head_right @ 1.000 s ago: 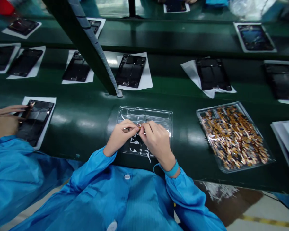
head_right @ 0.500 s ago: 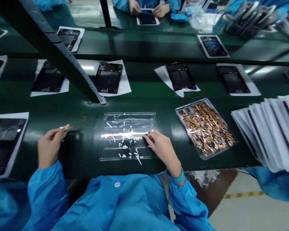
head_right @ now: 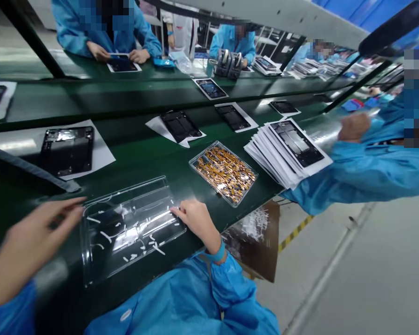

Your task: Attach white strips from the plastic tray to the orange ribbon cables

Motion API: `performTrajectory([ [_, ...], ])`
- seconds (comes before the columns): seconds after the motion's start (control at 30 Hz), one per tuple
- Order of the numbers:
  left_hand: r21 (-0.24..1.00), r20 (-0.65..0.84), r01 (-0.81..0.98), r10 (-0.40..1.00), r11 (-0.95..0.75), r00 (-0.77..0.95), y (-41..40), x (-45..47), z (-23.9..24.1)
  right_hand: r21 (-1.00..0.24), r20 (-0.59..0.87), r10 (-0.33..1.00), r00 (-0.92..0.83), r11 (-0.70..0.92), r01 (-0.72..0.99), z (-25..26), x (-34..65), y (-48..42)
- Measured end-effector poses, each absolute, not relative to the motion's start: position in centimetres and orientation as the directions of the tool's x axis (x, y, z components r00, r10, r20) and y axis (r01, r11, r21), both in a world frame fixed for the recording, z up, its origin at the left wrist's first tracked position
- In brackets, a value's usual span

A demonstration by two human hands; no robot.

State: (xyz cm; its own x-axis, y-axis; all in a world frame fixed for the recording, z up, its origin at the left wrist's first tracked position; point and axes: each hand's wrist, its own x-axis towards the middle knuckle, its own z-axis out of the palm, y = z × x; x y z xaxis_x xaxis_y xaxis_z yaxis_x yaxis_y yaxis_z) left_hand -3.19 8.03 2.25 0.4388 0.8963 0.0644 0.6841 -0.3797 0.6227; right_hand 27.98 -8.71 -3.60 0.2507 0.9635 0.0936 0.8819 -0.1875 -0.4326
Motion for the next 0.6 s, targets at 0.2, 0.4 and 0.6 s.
performTrajectory([
  [0.2, 0.431, 0.071, 0.061, 0.101, -0.900, 0.992, 7.2, 14.5, 4.5, -0.438, 0.212, 0.907, 0.365, -0.246, 0.865, -3.8, 30.4, -10.9],
  [0.4, 0.341, 0.210, -0.103, -0.031, -0.934, 0.977, 9.4, 28.9, -0.4, -0.333, 0.371, 0.777, 0.508, -0.399, 0.854, -4.7, 37.7, -12.4],
  [0.6, 0.234, 0.172, -0.216, -0.178, -0.948, 0.969, 8.7, 35.1, -4.6, -0.150, 0.413, 0.778, 0.474, -0.455, 0.878, -6.6, 43.3, -12.0],
])
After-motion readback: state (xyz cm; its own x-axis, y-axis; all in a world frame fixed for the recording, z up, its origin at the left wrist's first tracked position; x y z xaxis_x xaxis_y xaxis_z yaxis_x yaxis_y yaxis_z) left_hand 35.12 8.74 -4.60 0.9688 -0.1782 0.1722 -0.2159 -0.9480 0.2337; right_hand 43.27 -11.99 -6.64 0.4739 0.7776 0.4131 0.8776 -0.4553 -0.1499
